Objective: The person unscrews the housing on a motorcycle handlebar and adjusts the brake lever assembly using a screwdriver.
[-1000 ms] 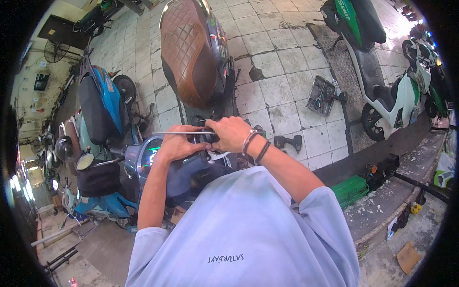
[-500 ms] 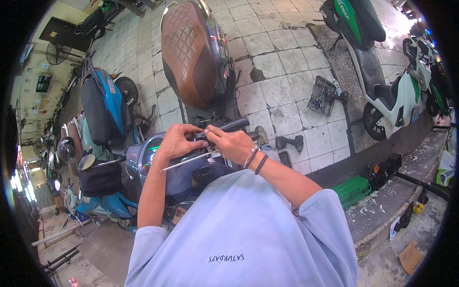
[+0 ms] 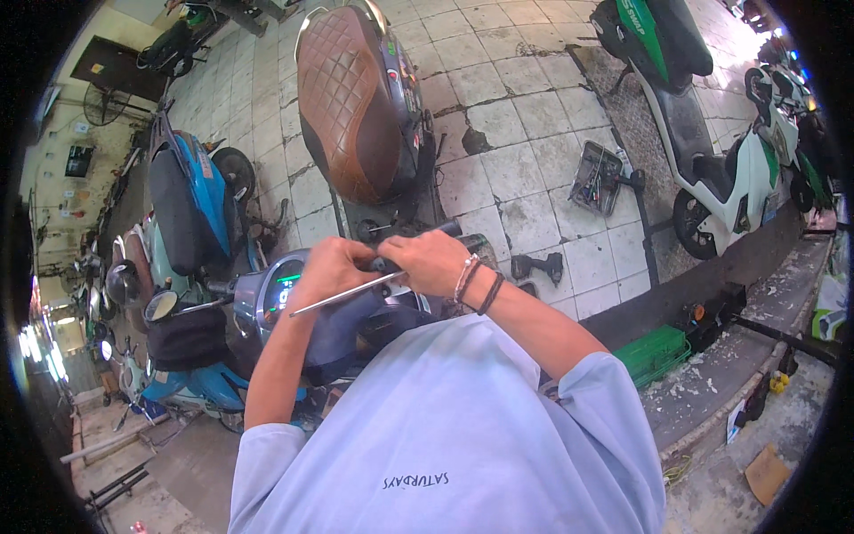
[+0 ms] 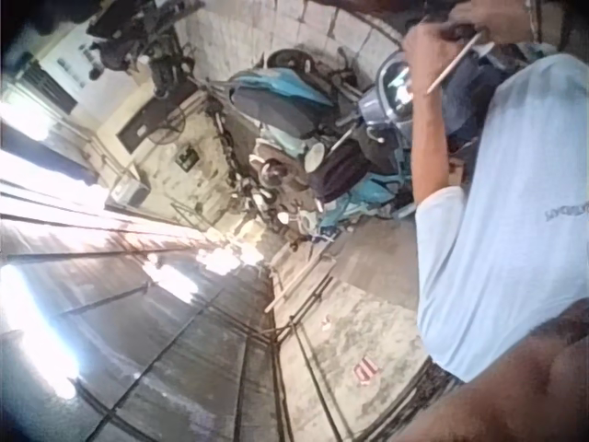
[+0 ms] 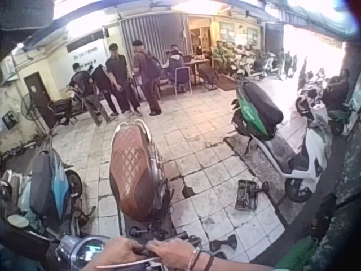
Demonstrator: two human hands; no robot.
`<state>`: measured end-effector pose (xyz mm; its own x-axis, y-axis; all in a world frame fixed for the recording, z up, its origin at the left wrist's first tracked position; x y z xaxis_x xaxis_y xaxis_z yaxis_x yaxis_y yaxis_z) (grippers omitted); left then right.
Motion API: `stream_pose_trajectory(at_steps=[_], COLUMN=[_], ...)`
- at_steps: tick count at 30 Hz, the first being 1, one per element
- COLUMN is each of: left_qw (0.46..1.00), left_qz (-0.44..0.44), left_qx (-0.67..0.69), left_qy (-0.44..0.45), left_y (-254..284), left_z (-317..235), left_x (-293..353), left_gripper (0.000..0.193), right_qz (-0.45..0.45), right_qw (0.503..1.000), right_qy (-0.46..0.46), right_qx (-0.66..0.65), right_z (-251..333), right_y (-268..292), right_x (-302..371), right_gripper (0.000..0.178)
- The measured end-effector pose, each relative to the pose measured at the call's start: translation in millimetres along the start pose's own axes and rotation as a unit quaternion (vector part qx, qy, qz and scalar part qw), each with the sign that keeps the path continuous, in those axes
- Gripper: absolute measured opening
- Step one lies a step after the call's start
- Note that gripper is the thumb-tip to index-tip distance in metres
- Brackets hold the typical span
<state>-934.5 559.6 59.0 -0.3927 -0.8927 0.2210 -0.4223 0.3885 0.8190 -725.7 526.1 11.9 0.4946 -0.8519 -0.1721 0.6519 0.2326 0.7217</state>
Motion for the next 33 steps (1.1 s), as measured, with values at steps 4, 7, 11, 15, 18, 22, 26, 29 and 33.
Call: stream_pose_trajectory(at_steps=[4, 7, 11, 15, 18, 22, 26, 29, 33], left_qw=[0.998, 0.992, 0.982, 0.989, 0.989, 0.992, 0.982, 0.976, 0.976], left_qz=[-0.004, 0.062, 0.108, 0.107, 0.117, 0.112, 0.166, 0.178, 0.179], left_qx=[0.063, 0.104, 0.144, 0.091, 0.061, 0.023, 0.024, 0.050, 0.061], left_qy=[-0.007, 0.021, 0.058, 0.051, 0.063, 0.048, 0.092, 0.113, 0.109], left_y=[-10.4, 14.6, 26.0, 27.3, 28.7, 23.7, 34.7, 35.4, 32.9], left_z=[12.4, -6.3, 6.2, 6.2, 9.3, 17.9, 9.6, 9.9, 8.7], left_x=[2.0, -4.2, -7.0, -6.5, -7.2, -5.2, -15.4, -15.1, -15.9], left_gripper=[0.042, 0.049, 0.066, 0.068, 0.070, 0.075, 0.066, 0.061, 0.055], right_qz=[-0.002, 0.003, 0.011, 0.035, 0.039, 0.037, 0.045, 0.049, 0.039], right_qw=[0.999, 1.000, 0.999, 0.999, 0.998, 0.998, 0.998, 0.998, 0.997], right_qy=[0.032, 0.013, -0.028, -0.036, -0.035, -0.029, -0.024, -0.039, -0.067], right_qx=[0.024, 0.024, 0.028, 0.019, 0.024, 0.039, 0.036, 0.020, 0.011], right_z=[3.7, 8.7, 17.2, 20.7, 20.5, 19.2, 16.5, 17.8, 18.4], right_y=[-1.6, 3.8, -0.7, 2.0, -3.3, -5.8, -5.3, -10.0, -14.8], right_x=[3.6, 2.9, 1.6, -0.8, 4.2, 6.0, -0.5, -1.1, -0.2], right_gripper=[0.043, 0.036, 0.028, 0.027, 0.029, 0.032, 0.033, 0.035, 0.038])
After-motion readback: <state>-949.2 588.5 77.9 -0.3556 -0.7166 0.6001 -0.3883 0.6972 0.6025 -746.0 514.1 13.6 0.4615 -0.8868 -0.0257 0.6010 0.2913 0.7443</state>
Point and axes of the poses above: each hand's wrist, its own x-axis away from the middle knuckle, its own y-axis out of the back of the hand, z = x × y, the point moved 2 cm from there along -x, towards the middle knuckle, and after that the axes turned 9 degrees about -z, right-handed, at the moved point
